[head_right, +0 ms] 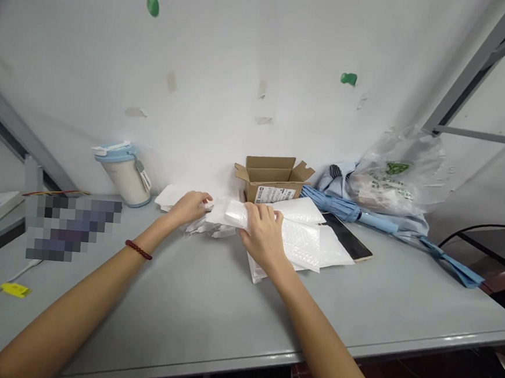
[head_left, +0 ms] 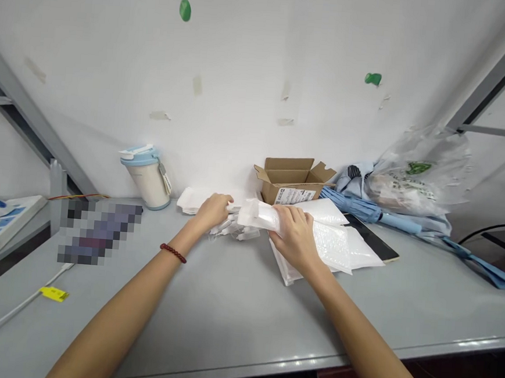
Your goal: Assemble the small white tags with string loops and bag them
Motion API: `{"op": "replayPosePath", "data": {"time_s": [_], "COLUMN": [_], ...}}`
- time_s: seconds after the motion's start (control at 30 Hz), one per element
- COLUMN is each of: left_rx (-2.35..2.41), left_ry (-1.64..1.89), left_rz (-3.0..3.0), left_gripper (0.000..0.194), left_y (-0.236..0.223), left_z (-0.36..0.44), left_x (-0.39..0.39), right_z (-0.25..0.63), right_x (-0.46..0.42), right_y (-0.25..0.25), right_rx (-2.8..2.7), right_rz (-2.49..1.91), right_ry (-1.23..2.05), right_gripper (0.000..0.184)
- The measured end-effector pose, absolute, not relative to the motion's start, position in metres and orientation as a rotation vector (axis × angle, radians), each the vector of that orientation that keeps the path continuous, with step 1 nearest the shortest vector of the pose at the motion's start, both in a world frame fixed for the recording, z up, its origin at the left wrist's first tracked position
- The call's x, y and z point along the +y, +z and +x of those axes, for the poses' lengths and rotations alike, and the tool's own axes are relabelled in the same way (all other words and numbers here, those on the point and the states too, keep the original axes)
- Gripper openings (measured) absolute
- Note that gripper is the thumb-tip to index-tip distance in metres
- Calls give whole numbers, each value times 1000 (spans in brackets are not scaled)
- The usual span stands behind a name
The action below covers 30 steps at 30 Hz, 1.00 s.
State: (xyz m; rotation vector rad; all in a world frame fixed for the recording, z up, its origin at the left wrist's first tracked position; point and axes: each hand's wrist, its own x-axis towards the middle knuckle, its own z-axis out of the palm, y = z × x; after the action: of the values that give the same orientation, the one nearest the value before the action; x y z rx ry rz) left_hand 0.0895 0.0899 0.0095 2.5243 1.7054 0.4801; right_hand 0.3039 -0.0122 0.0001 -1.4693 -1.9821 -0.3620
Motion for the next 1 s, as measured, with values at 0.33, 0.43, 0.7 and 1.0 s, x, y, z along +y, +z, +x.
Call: {"op": "replayPosePath", "data": {"time_s": [0.33,0.43,0.7,1.0], "left_rx": [1522,1266,1020,1086], "left_ry": [1385,1448,1340,1150], "left_rz": [1716,1329,1277,1373], "left_gripper": [37,42,23,23], "left_y": [13,16,10,-1], "left_z": [55,56,84,91], "left_x": [36,25,7,1], "right_z": [302,302,302,299], "right_x": [-11,-10,-9,-13], "right_y": [-4,-7,-9,-7], "right_rx": [-2024,-2023,-2061,-2165], "right_rz": [-1442,-1403,-1342,-1272], "right_ry": [-329,-334,-290,-178], "right_gripper": [36,36,34,24]}}
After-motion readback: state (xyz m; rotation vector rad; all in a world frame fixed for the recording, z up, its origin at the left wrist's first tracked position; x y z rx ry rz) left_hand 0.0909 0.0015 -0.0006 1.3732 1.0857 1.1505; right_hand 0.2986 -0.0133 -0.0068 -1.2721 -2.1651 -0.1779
